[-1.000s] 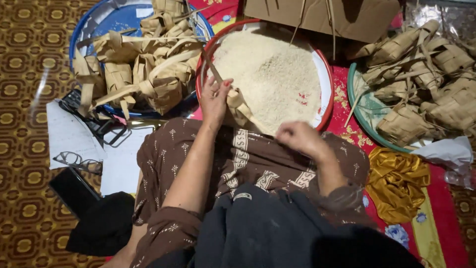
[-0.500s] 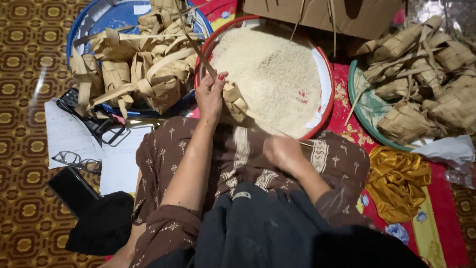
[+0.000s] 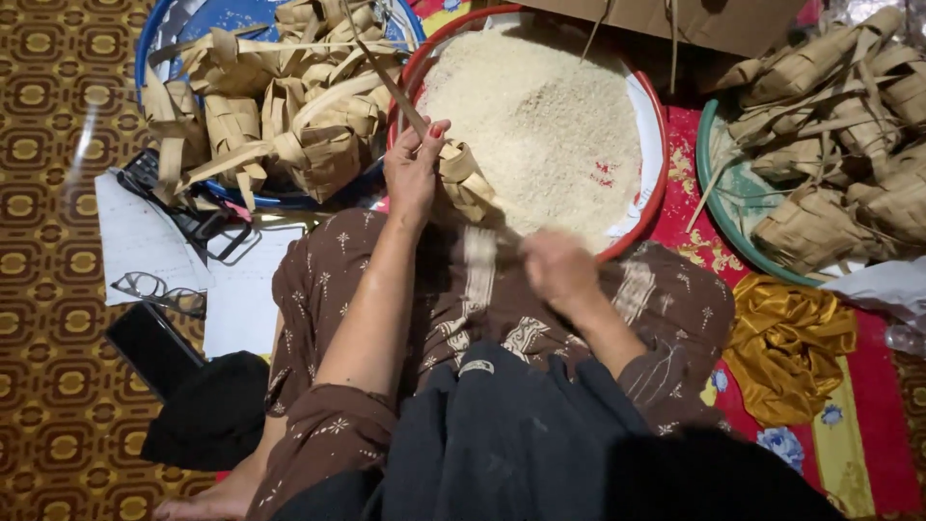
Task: The person manually fills woven palm leaf pouches with raw rice from a large tray while sitting on the floor.
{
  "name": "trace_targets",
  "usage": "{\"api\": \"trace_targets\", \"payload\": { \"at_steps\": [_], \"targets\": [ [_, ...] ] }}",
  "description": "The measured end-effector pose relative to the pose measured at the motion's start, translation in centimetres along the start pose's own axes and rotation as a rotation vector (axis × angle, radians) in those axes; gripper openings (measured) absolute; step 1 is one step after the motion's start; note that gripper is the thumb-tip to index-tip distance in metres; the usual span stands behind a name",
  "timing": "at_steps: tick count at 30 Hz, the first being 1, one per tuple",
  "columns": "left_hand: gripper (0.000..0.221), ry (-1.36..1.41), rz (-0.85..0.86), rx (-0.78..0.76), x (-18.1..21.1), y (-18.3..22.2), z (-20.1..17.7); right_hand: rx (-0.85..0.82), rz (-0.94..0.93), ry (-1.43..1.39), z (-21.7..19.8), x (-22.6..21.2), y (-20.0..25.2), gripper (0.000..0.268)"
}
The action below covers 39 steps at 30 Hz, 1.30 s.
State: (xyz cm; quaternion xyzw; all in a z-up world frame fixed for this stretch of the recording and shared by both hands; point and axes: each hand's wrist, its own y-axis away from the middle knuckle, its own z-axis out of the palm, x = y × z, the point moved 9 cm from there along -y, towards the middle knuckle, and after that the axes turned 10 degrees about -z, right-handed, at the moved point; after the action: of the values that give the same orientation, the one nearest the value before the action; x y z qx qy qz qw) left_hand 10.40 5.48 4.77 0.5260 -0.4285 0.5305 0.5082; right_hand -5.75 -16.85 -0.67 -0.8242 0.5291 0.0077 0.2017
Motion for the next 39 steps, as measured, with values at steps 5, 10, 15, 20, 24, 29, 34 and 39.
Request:
{"api": "trace_targets", "payload": {
  "at_steps": [5,10,15,20,24,29,34,39],
  "targets": [
    [0.025,0.041,-0.007,-0.021,-1.4,-0.9,0.1,-0.130,0.159,-0.035,-4.5,-1.4,-2.0,0.013],
    [0.025,-0.011,-0.072,-0.011,0.5,-0.1,0.0,-0.759,0.083,-0.331,1.0,-5.4,0.1,0.014],
    [0.029,0.007,-0.036,-0.015,3.3,1.4,0.7,-0.295,0.380,-0.758,-4.4,-3.2,-5.8,0.018],
    [0.030,0.002,0.014,-0.107,5.6,1.8,0.5,0.152,0.295,-1.377,1.4,0.6,-10.9,0.082],
    [0.050,-0.041,0.013,-0.217,0.6,-0.3,0.4,0.303,0.254,-1.559,0.4,-0.5,-14.1,0.043],
    [0.024,-0.181,0.104,-0.246,0.6,1.4,0.8,0.178,0.230,-1.331,-3.7,-3.7,-16.3,0.017],
    [0.017,-0.180,0.092,-0.202,1.0,0.4,1.1,0.098,0.029,-1.060,-9.4,-4.4,-18.5,0.018],
    [0.013,-0.133,0.183,-0.245,5.5,2.8,1.7,0.274,-0.052,-0.898,-10.7,-3.7,-19.9,0.013]
  ]
}}
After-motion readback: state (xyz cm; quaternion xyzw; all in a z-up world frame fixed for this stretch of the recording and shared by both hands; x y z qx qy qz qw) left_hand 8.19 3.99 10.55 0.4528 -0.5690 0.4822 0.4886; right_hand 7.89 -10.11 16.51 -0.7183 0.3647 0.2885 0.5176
